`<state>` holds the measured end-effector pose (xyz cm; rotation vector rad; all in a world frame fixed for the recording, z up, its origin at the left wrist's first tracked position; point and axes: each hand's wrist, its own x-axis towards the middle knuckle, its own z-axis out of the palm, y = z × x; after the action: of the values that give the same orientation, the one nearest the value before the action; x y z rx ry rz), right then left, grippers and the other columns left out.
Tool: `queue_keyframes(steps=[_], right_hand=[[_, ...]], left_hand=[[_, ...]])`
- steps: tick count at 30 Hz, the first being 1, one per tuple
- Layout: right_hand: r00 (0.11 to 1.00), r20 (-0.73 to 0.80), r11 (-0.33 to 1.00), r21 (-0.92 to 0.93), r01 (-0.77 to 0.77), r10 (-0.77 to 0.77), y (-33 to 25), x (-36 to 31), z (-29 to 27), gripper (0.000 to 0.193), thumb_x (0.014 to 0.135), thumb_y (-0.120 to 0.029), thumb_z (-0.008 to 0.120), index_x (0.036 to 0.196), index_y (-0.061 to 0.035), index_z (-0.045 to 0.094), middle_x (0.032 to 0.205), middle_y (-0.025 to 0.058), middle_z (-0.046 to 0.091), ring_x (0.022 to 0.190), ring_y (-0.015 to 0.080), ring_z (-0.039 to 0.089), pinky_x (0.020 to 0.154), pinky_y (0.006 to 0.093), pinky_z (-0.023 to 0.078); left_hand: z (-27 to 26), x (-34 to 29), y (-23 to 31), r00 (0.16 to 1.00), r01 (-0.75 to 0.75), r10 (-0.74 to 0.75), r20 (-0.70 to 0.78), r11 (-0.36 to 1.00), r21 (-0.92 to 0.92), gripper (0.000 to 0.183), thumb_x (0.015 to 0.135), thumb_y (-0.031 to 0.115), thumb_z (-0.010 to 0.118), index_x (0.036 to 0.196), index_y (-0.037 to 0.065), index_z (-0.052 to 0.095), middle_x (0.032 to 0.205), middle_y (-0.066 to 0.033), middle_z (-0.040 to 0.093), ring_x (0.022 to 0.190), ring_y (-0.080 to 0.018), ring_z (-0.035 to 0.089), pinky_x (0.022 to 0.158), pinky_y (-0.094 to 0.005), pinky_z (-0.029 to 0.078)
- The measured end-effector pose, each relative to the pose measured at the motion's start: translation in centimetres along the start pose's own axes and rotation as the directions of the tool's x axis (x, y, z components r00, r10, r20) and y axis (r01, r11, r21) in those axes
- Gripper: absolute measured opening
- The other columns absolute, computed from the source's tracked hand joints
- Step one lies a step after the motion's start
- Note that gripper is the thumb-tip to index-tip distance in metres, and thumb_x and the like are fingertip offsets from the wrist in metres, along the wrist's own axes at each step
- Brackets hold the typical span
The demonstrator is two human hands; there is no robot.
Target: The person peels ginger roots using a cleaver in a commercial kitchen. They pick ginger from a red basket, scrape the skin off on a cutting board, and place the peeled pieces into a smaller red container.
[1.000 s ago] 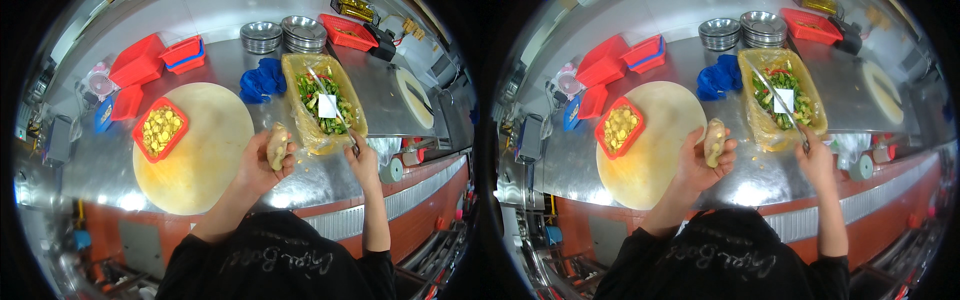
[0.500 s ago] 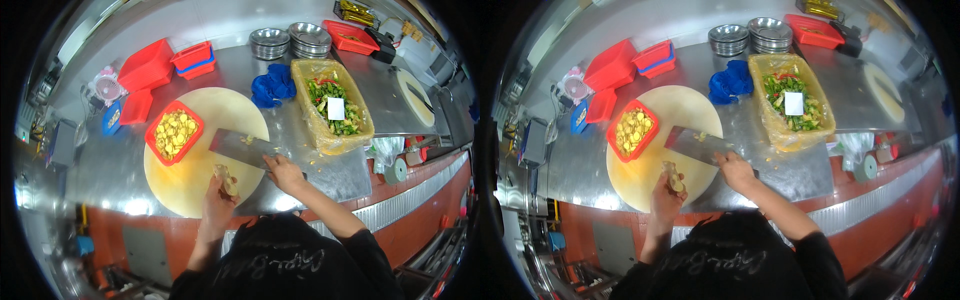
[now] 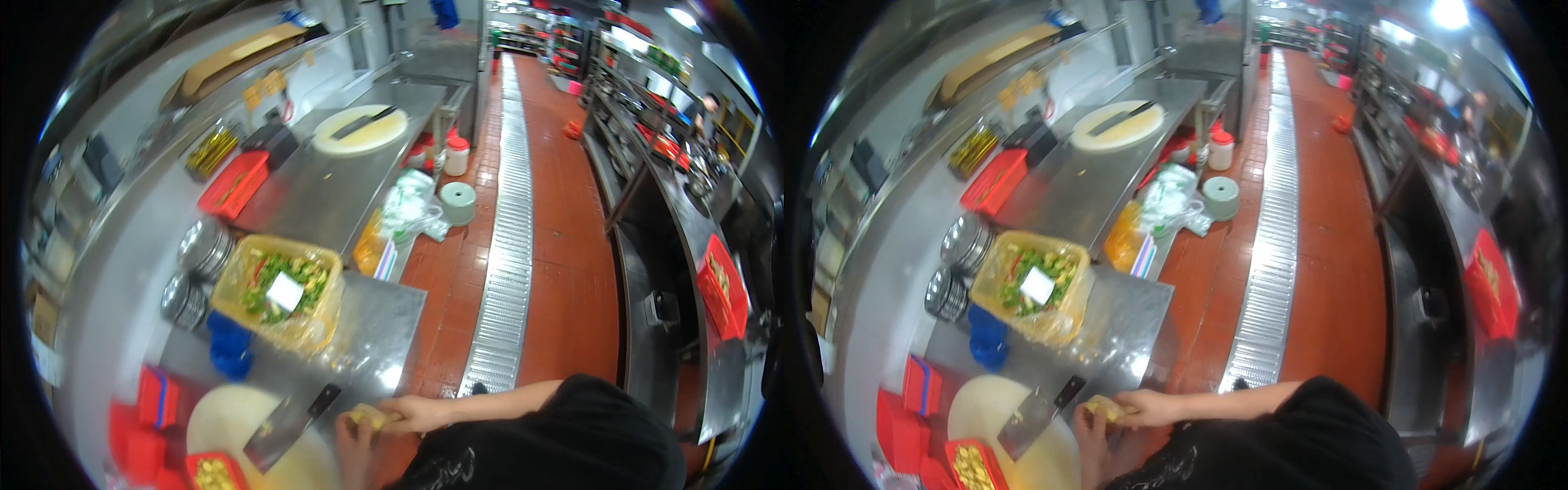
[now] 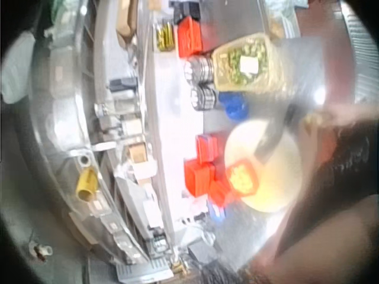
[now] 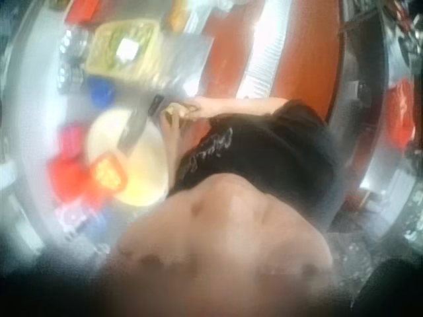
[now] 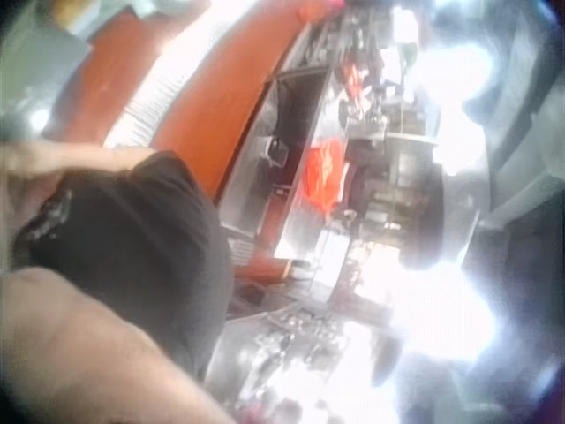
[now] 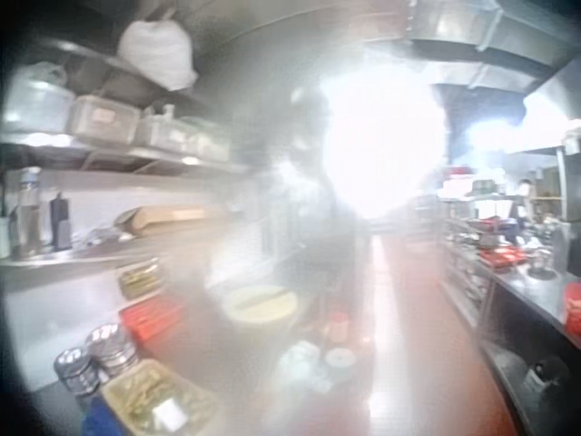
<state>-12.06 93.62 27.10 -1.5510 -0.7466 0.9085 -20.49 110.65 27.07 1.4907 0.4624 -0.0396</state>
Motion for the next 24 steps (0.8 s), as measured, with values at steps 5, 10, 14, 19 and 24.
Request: queue_keyframes(steps=[5, 10, 14, 19, 24], right_hand=[[0.923, -0.249, 0.899, 0.4, -0.176, 0.292, 0.9, -11.3, -3.5, 0.038, 0.09, -0.024, 0.057, 0.119, -0.0022, 0.047, 0.095, 0.0055, 0.06, 0.078, 0.0121, 0.058, 0.068, 0.0251, 0.048], [0.647, -0.583, 0.673, 0.726, 0.143, 0.491, 6.9, -26.8, -6.5, 0.036, 0.09, -0.021, 0.056, 0.117, 0.0013, 0.047, 0.095, 0.0066, 0.059, 0.073, 0.012, 0.058, 0.064, 0.0225, 0.049], [0.228, -0.735, 0.591, 0.658, 0.466, 0.639, 9.0, -42.8, -8.9, 0.022, 0.085, -0.009, 0.057, 0.104, 0.0008, 0.053, 0.085, 0.0098, 0.062, 0.072, 0.0156, 0.062, 0.062, 0.0242, 0.052], [-0.193, -0.822, 0.617, 0.226, 0.754, 0.536, 9.9, -63.5, -14.0, 0.013, 0.087, -0.009, 0.051, 0.096, -0.0011, 0.054, 0.076, 0.0078, 0.06, 0.061, 0.0169, 0.06, 0.054, 0.026, 0.051], [-0.628, -0.722, 0.661, -0.324, 0.677, 0.29, 6.7, -82.1, -21.1, 0.031, 0.093, -0.024, 0.051, 0.105, 0.0046, 0.048, 0.09, 0.0144, 0.06, 0.072, 0.02, 0.061, 0.059, 0.0267, 0.052]], left_hand=[[6.8, 0.5, -1.4, 0.929, -0.201, 0.14, 0.343, 0.968, 0.149, 0.021, 0.089, 0.011, 0.056, 0.107, 0.0, 0.052, 0.09, -0.0051, 0.059, 0.082, -0.0104, 0.055, 0.069, -0.0221, 0.047], [17.6, -0.9, -2.7, 0.855, -0.035, -0.055, 0.515, 0.986, 0.163, 0.018, 0.088, 0.008, 0.056, 0.105, 0.001, 0.053, 0.089, -0.0064, 0.06, 0.07, -0.0112, 0.057, 0.064, -0.0218, 0.047], [27.3, -2.0, -5.0, 0.731, -0.061, -0.109, 0.673, 0.973, 0.223, 0.019, 0.088, 0.007, 0.056, 0.106, 0.001, 0.053, 0.087, -0.0051, 0.059, 0.068, -0.0103, 0.056, 0.062, -0.0216, 0.047], [39.7, -6.0, -4.8, 0.532, -0.215, -0.167, 0.83, 0.921, 0.324, 0.022, 0.087, 0.007, 0.056, 0.109, 0.0, 0.053, 0.086, -0.0026, 0.058, 0.071, -0.0083, 0.056, 0.064, -0.0216, 0.047], [49.1, -7.2, -5.2, 0.358, -0.188, -0.291, 0.887, 0.908, 0.374, 0.022, 0.088, 0.006, 0.056, 0.109, 0.0, 0.053, 0.085, -0.0029, 0.058, 0.072, -0.0089, 0.056, 0.065, -0.0219, 0.047]])
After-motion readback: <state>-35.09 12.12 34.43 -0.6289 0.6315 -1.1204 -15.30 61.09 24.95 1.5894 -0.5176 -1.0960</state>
